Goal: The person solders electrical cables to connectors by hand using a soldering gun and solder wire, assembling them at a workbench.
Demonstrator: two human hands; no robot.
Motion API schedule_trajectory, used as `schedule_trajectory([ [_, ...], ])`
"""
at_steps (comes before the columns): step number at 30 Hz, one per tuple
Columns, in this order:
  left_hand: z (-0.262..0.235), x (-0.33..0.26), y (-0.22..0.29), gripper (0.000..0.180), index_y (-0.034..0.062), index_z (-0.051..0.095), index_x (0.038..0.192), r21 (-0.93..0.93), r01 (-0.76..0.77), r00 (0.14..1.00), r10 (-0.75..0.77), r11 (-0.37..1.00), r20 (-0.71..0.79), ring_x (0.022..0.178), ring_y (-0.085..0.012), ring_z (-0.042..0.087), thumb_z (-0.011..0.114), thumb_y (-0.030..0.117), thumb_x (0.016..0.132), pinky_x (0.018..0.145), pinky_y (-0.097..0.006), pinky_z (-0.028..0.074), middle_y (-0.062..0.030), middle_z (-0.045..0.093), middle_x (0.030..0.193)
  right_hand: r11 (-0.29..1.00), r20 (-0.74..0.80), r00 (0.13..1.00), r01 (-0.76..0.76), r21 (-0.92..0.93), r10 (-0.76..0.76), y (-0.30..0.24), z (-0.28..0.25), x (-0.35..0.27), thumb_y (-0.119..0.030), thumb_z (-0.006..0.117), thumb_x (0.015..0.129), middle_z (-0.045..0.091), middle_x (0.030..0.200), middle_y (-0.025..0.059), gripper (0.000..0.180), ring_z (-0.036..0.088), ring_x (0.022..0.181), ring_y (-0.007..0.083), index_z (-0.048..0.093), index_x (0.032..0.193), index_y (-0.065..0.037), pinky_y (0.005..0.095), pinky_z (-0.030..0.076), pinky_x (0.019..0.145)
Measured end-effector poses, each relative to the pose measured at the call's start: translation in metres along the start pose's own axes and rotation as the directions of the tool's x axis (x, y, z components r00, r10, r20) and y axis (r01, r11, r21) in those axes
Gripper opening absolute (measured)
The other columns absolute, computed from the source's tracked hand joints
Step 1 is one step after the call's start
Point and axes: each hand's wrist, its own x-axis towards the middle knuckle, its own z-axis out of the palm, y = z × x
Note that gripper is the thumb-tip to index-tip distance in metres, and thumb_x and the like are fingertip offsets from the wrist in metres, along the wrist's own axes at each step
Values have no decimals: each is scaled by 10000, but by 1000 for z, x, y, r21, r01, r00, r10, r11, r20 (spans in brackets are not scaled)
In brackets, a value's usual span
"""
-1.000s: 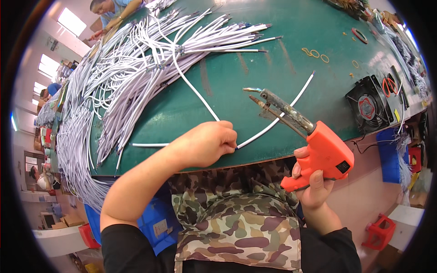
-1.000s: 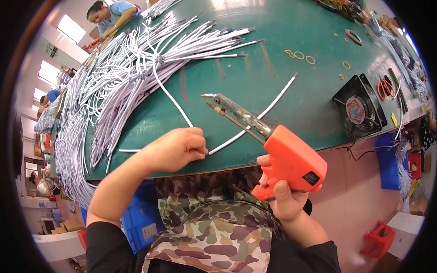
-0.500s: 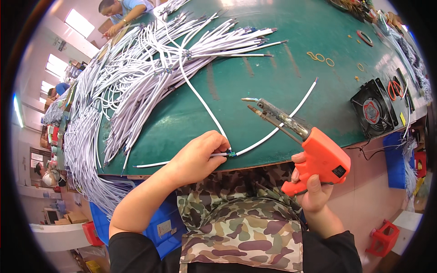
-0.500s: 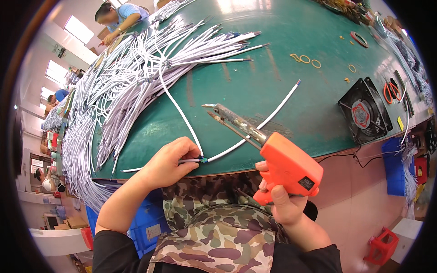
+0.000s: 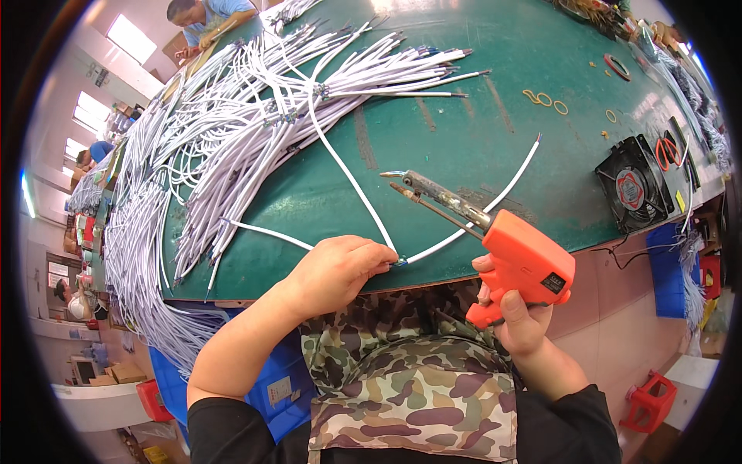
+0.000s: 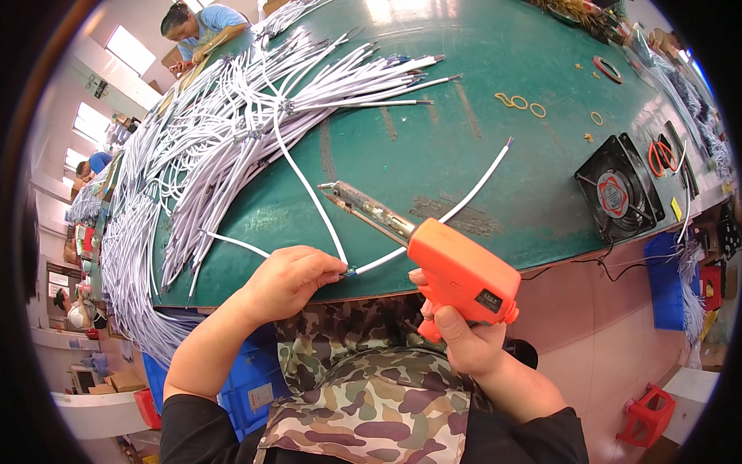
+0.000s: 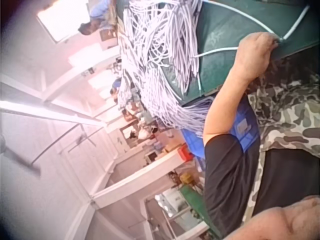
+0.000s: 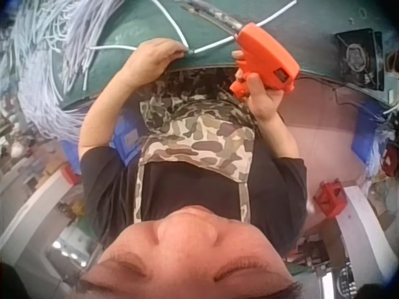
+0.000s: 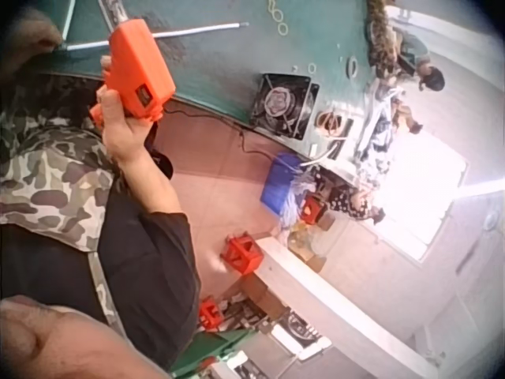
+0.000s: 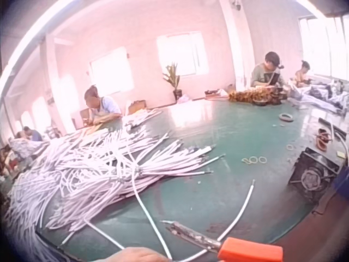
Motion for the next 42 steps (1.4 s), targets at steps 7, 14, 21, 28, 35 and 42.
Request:
schedule_trajectory([
  [7, -4, 3, -3, 170, 12, 617, 1000, -282, 83, 995, -64, 956, 75, 797, -275, 670, 648, 2, 833, 707, -350, 531, -121, 679, 868, 1000, 45, 999, -11, 8, 10, 1, 3, 4, -163, 616, 929, 618, 1173, 165, 417, 582, 792, 113, 497, 1279, 31, 262, 506, 679],
  [14, -2, 2, 21, 175, -14, 614, 966, -295, 458, 878, -478, 839, 4, 744, -135, 636, 701, 46, 826, 697, -277, 516, -72, 655, 829, 999, 46, 998, -32, 1, 32, 2, 4, 7, -181, 626, 927, 620, 1164, 154, 394, 575, 796, 105, 529, 1244, 32, 260, 505, 684],
  [21, 5, -4, 23, 140, -5, 600, 944, -230, 552, 817, -576, 801, -44, 695, -103, 594, 680, 59, 849, 632, -253, 500, -38, 616, 795, 1000, 61, 998, -4, -22, 5, 4, 7, 7, -185, 618, 927, 629, 1154, 152, 391, 585, 794, 110, 535, 1240, 34, 264, 507, 690],
  [28, 11, -2, 23, 77, 16, 605, 927, -818, 559, 644, -694, 138, 322, 682, -87, 598, 646, 70, 890, 597, -225, 505, -22, 610, 798, 991, 51, 996, -72, -111, 78, 2, 5, 3, -331, 627, 918, 614, 1132, 187, 513, 603, 776, 150, 481, 1260, 24, 305, 524, 693],
  [35, 20, -8, 28, 157, 9, 589, 960, 34, 261, 918, -237, 965, -318, 684, -231, 640, 674, 13, 829, 612, -312, 510, -97, 656, 801, 994, 56, 995, -75, -77, 80, 4, 3, 5, -313, 622, 926, 608, 1155, 188, 509, 608, 833, 163, 474, 1276, 25, 313, 522, 729],
  [42, 15, -3, 19, 195, 33, 591, 963, 89, -102, 975, 118, 991, -189, 731, -274, 650, 652, -52, 799, 633, -338, 519, -118, 652, 802, 999, 207, 978, 33, -37, -24, 33, 19, 19, -104, 617, 922, 599, 1177, 74, 417, 559, 1001, 141, 490, 1305, 1, 324, 461, 889],
])
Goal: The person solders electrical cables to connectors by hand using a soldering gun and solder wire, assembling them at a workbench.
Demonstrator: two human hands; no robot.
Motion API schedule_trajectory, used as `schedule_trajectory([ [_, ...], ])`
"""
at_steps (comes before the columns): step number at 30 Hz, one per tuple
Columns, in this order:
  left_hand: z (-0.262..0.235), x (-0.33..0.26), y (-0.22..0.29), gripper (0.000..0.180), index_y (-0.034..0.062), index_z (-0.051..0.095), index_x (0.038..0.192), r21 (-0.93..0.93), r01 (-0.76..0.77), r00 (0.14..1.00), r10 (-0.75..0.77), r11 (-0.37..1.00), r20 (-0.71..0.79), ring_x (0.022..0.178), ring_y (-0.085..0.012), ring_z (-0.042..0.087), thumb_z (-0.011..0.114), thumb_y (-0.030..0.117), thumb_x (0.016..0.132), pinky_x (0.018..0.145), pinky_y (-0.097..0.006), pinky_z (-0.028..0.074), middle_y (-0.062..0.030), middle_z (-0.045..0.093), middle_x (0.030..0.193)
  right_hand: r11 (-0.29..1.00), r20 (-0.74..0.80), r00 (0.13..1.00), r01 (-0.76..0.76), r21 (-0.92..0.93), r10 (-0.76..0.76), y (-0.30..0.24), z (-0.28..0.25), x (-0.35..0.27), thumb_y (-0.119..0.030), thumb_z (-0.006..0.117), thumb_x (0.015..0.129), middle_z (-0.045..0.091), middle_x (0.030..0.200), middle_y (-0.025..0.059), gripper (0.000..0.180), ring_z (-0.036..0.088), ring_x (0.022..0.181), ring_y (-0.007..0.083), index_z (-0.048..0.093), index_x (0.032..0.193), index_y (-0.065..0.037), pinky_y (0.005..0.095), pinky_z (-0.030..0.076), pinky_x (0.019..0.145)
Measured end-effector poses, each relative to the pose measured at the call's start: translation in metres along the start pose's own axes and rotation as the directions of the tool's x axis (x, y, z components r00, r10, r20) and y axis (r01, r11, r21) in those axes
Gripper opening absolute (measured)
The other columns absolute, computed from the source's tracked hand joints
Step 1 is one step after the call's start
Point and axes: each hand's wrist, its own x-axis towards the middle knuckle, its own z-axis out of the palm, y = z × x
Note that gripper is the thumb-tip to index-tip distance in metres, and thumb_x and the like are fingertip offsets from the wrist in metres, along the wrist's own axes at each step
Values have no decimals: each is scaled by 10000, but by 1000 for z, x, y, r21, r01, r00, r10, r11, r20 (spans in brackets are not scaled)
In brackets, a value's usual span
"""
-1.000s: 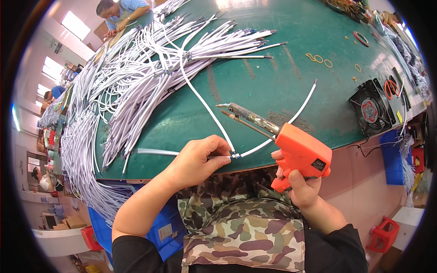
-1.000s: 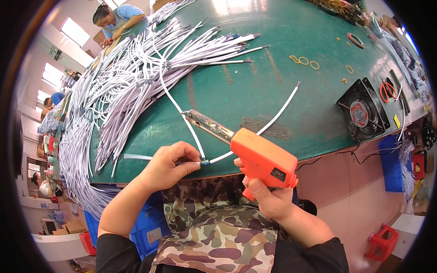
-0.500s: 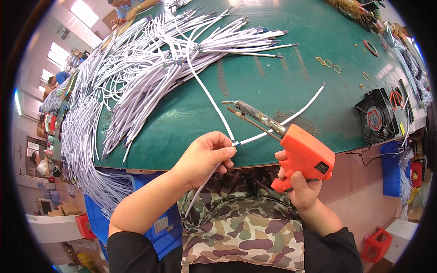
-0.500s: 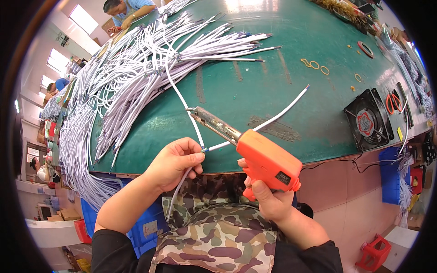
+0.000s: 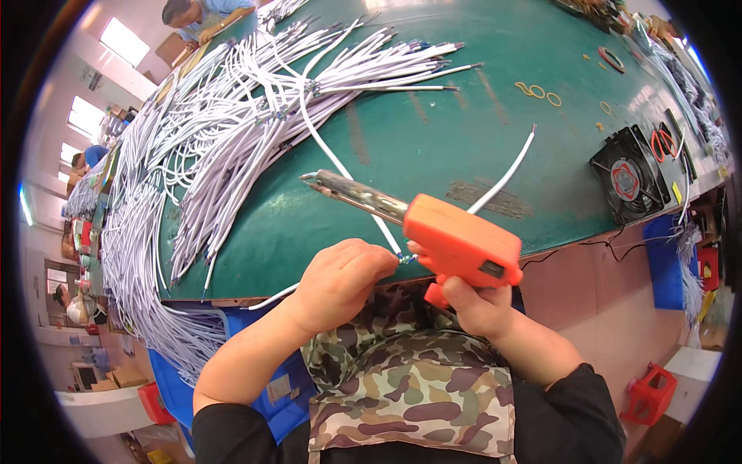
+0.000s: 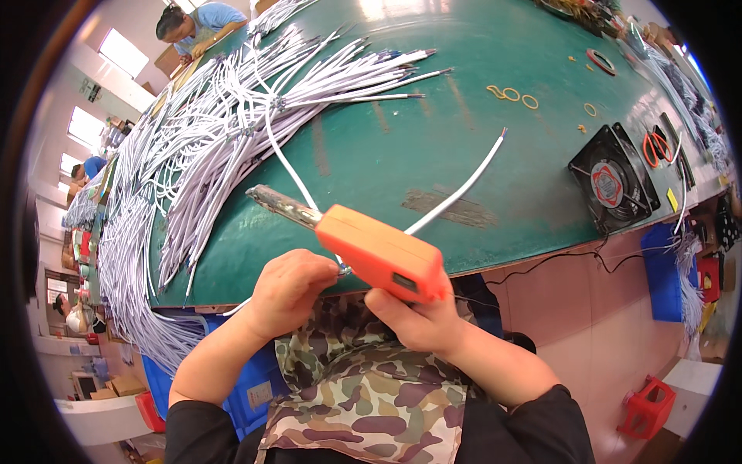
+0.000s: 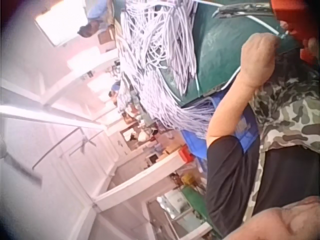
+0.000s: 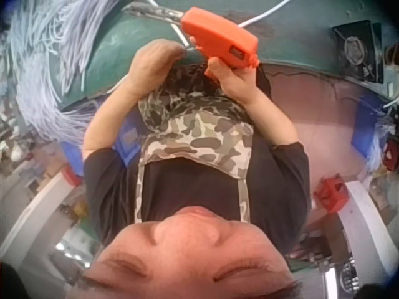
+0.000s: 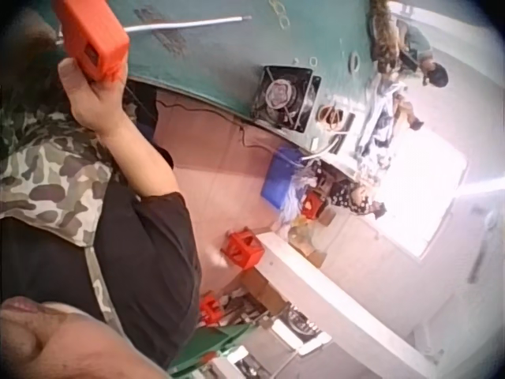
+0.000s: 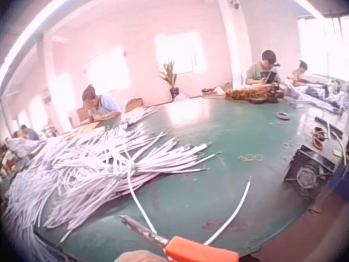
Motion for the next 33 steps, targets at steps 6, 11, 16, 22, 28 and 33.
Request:
schedule_trajectory([
  [6, 13, -12, 0, 151, 44, 525, 1047, -733, 226, 937, -350, 642, -17, 786, -218, 653, 600, 24, 918, 644, -340, 523, -80, 653, 938, 983, -22, 992, -118, 142, 123, -1, 14, 18, -186, 654, 919, 622, 1045, 21, 383, 569, 775, 46, 524, 1251, -48, 197, 471, 588],
  [11, 24, -10, -1, 161, 46, 522, 1132, -999, -8, 895, -447, -38, 10, 848, -161, 631, 533, 68, 972, 725, -280, 523, -88, 634, 974, 974, -21, 992, -115, 197, 121, -2, 18, 25, -169, 651, 920, 625, 1074, 30, 402, 553, 737, 39, 503, 1272, -47, 194, 466, 599],
  [16, 17, 1, 9, 141, 51, 543, 1106, -990, -14, 821, -567, -139, 68, 801, -141, 603, 539, 103, 975, 723, -266, 510, -86, 634, 942, 991, -40, 998, -46, 125, 51, 5, 16, 18, -155, 657, 914, 622, 1140, 69, 431, 591, 905, 100, 478, 1286, -31, 256, 490, 767],
  [22, 3, -1, 23, 108, 58, 571, 1071, -971, 229, 672, -709, -75, 213, 744, -122, 590, 545, 78, 968, 676, -253, 490, -72, 645, 893, 996, 24, 998, -61, 66, 60, 10, 7, 7, -166, 608, 941, 585, 1250, 136, 451, 556, 1159, 207, 443, 1329, -7, 359, 430, 997],
  [28, -18, -5, 24, 70, 14, 627, 961, -273, 641, 763, -634, 718, 124, 709, -153, 594, 609, 18, 894, 632, -286, 488, -60, 634, 863, 989, -24, 998, -61, 134, 65, 5, 0, 2, -153, 654, 915, 600, 1230, 126, 474, 585, 1101, 187, 452, 1320, -10, 331, 460, 941],
  [33, -7, -15, 12, 154, 13, 636, 917, 41, 349, 933, -351, 936, 82, 736, -271, 592, 679, -34, 776, 637, -330, 486, -105, 588, 856, 995, -37, 999, -33, 91, 37, -9, -9, -9, -187, 618, 937, 613, 1214, 130, 410, 591, 1106, 199, 520, 1281, 14, 338, 466, 941],
])
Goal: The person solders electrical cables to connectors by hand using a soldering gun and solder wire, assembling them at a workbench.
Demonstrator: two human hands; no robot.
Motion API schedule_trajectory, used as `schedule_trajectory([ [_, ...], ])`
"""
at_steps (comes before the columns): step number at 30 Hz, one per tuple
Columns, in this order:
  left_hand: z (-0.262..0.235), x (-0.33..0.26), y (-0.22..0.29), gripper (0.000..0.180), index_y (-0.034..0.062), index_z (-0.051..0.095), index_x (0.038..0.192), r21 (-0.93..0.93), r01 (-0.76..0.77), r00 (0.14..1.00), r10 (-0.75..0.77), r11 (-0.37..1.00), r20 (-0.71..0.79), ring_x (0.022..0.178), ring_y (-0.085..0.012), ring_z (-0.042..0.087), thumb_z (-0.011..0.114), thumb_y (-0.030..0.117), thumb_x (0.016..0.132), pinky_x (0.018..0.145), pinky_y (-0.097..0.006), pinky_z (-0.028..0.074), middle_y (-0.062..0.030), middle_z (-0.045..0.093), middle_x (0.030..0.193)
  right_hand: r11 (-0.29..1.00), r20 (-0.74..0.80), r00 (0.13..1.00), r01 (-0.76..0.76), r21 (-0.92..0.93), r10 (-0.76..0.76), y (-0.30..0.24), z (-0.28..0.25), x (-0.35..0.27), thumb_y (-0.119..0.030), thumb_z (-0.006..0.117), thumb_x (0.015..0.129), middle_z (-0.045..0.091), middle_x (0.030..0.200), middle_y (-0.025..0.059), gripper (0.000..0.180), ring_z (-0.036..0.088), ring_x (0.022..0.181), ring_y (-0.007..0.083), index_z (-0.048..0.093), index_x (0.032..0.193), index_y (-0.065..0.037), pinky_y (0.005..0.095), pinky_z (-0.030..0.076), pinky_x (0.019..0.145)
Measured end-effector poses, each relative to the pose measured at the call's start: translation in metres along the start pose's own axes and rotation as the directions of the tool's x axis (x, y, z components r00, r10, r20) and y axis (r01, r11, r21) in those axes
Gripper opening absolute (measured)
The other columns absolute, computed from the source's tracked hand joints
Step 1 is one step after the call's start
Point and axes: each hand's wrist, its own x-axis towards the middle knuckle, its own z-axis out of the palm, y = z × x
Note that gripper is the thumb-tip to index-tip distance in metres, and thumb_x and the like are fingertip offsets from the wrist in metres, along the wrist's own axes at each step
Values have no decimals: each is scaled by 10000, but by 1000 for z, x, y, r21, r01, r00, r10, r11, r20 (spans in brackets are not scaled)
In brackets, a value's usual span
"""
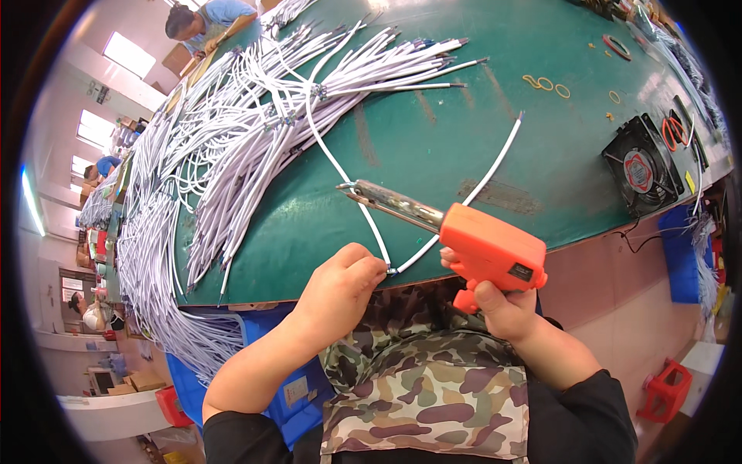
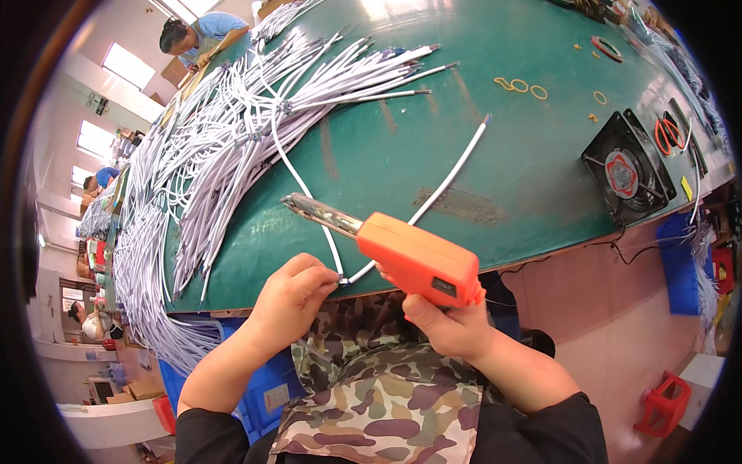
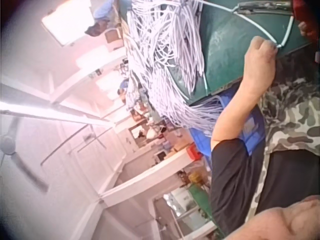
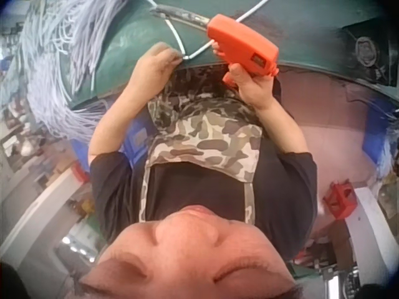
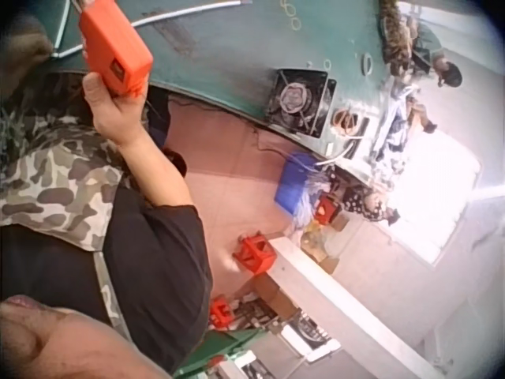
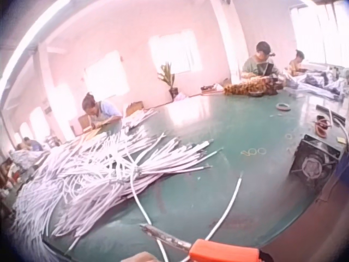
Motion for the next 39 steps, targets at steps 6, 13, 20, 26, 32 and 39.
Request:
schedule_trajectory([
  [6, -4, 11, -3, 165, 13, 635, 902, -46, -130, 986, 124, 990, -112, 729, -265, 593, 689, -50, 760, 619, -342, 488, -110, 595, 857, 993, -23, 996, -91, -72, 89, -13, -17, -24, -283, 615, 937, 594, 1211, 167, 516, 573, 1143, 285, 448, 1322, 17, 461, 465, 980],
  [13, 10, 23, -4, 214, 20, 628, 882, 169, -358, 921, 377, 918, -96, 740, -278, 602, 661, -70, 691, 625, -363, 501, -104, 602, 860, 974, -107, 976, -198, -105, 187, -35, -32, -42, -405, 619, 918, 586, 1213, 174, 604, 622, 1007, 228, 458, 1308, 27, 354, 522, 821],
  [20, 16, 21, -12, 260, 19, 619, 930, 53, -298, 955, 297, 953, 14, 748, -290, 600, 659, -75, 691, 638, -375, 502, -105, 610, 870, 965, -172, 976, -170, -201, 136, -38, -32, -74, -353, 646, 903, 679, 887, 154, 369, 668, 776, 230, 628, 859, 13, 319, 548, 637],
  [26, 13, 19, -15, 273, 19, 627, 954, 14, -303, 952, 302, 953, 43, 768, -287, 601, 659, -86, 703, 654, -373, 497, -111, 615, 881, 904, -71, 987, -162, -397, 146, -39, -36, -85, -423, 643, 894, 668, 921, 120, 433, 659, 779, 210, 640, 950, 7, 292, 525, 635],
  [32, 18, 15, -14, 293, 18, 632, 955, 34, -321, 947, 322, 946, -11, 772, -285, 603, 641, -101, 687, 664, -373, 501, -108, 618, 892, 866, -18, 988, -142, -480, 153, -32, -31, -92, -440, 625, 899, 657, 914, 106, 484, 647, 758, 205, 631, 1031, 25, 295, 514, 653],
  [39, 22, 12, -15, 298, 2, 627, 940, 104, -378, 921, 385, 920, -54, 763, -278, 602, 634, -80, 653, 657, -371, 504, -107, 613, 889, 859, -53, 991, -136, -493, 126, -34, -23, -89, -424, 607, 912, 662, 842, 93, 437, 648, 718, 205, 654, 926, 10, 309, 528, 639],
])
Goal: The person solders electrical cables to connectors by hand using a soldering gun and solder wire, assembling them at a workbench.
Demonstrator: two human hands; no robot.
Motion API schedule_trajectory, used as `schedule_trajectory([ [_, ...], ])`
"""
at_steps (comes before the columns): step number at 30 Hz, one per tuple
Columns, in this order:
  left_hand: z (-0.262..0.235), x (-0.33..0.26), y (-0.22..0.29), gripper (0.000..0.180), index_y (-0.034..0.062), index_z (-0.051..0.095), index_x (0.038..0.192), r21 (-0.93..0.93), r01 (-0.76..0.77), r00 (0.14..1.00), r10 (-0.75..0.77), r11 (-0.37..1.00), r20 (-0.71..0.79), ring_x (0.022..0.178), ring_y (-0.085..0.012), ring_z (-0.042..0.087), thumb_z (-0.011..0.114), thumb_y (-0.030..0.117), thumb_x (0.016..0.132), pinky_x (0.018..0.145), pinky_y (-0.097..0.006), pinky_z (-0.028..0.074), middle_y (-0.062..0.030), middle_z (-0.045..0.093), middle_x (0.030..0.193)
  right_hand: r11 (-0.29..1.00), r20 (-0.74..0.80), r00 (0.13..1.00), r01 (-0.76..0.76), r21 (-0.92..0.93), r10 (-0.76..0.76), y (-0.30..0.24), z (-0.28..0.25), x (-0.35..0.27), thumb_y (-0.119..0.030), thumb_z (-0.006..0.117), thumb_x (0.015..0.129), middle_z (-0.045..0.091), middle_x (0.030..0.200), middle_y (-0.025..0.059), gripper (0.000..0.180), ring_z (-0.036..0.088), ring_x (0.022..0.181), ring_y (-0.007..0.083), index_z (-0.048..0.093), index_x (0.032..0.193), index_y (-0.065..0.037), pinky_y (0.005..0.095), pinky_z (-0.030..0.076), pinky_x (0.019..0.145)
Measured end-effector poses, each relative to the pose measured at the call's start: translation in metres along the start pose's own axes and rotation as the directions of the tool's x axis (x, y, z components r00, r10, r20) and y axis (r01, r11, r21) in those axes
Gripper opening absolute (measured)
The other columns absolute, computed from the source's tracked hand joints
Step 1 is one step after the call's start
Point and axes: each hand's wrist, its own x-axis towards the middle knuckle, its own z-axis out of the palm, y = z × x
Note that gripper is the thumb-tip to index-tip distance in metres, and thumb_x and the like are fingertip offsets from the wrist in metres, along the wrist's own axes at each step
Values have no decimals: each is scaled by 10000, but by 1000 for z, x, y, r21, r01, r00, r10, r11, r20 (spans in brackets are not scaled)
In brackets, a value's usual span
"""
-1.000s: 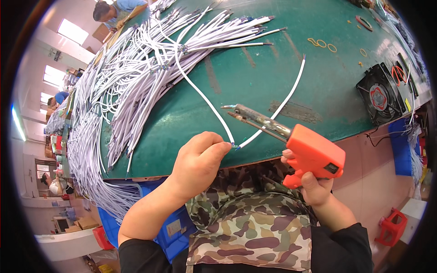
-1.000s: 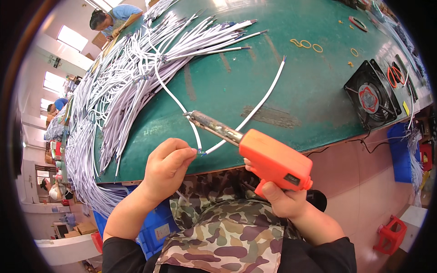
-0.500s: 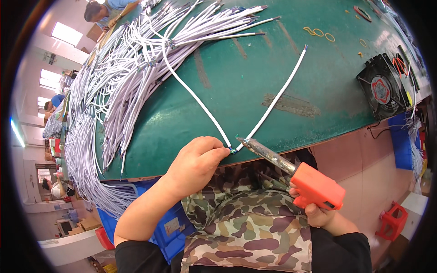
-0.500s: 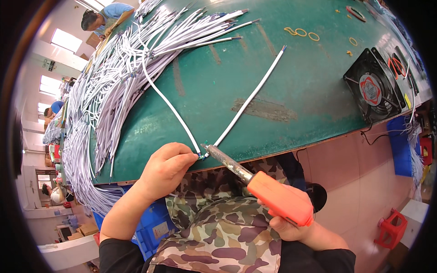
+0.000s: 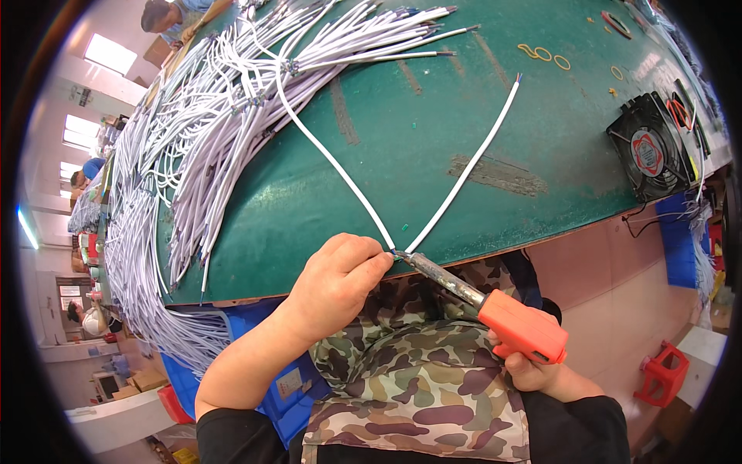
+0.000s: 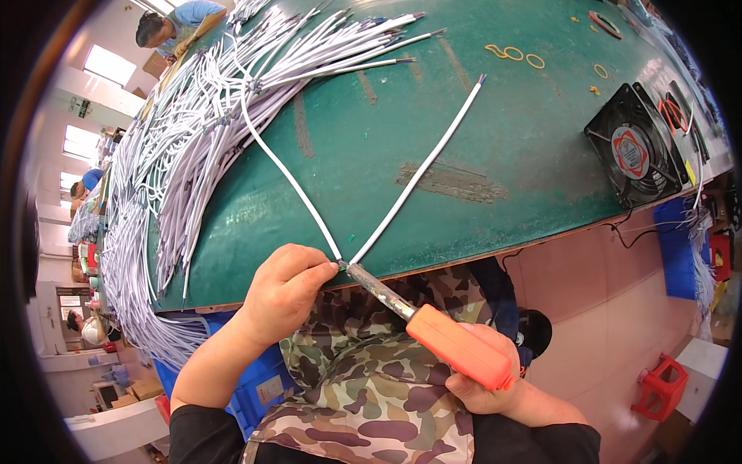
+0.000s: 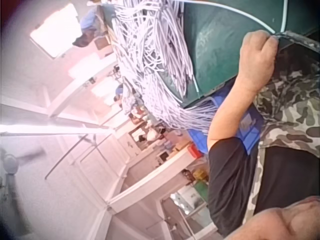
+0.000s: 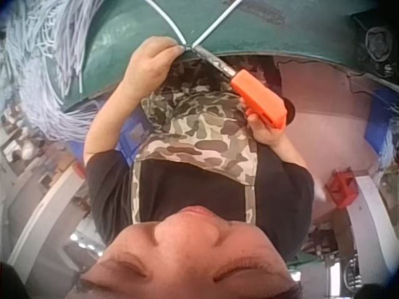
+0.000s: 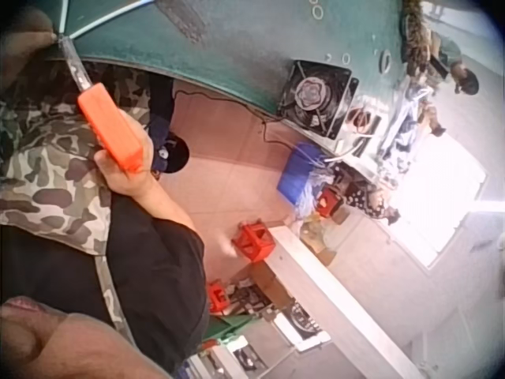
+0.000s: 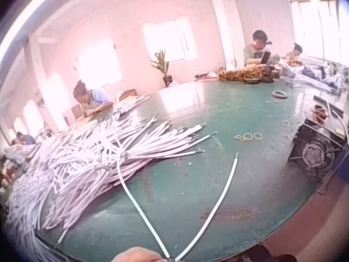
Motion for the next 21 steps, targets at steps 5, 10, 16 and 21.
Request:
schedule_trajectory([
  [5, 0, 0, 0, 296, -3, 624, 934, 10, -12, 1000, 12, 1000, -3, 758, -279, 598, 635, -73, 646, 650, -371, 501, -104, 608, 884, 999, 9, 999, 48, 22, -48, 9, -3, -9, -375, 626, 912, 653, 964, 123, 461, 651, 792, 209, 535, 1120, 26, 305, 512, 690],
  [10, -1, 1, 2, 288, -5, 622, 928, 14, -16, 1000, 16, 1000, 0, 755, -278, 595, 633, -68, 647, 651, -370, 500, -102, 605, 883, 998, 94, 994, 61, 30, -63, 15, -7, -18, -327, 657, 905, 632, 1125, 160, 587, 665, 902, 235, 431, 1312, 31, 322, 511, 762],
  [16, -2, 0, 0, 275, -26, 625, 952, 44, -32, 997, 29, 999, 65, 811, -279, 590, 633, -3, 678, 701, -368, 506, -109, 587, 938, 973, 134, 982, 156, -169, -134, 26, -11, -27, -337, 673, 890, 560, 1176, 155, 547, 651, 850, 264, 489, 1262, 19, 351, 519, 718],
  [21, -3, 1, 1, 279, -33, 625, 947, 59, -52, 996, 48, 997, 73, 814, -278, 592, 634, -2, 669, 700, -366, 508, -111, 584, 937, 945, 147, 975, 198, -261, -164, 26, -10, -28, -336, 709, 852, 578, 1134, 154, 561, 645, 789, 275, 499, 1232, 19, 365, 517, 679],
])
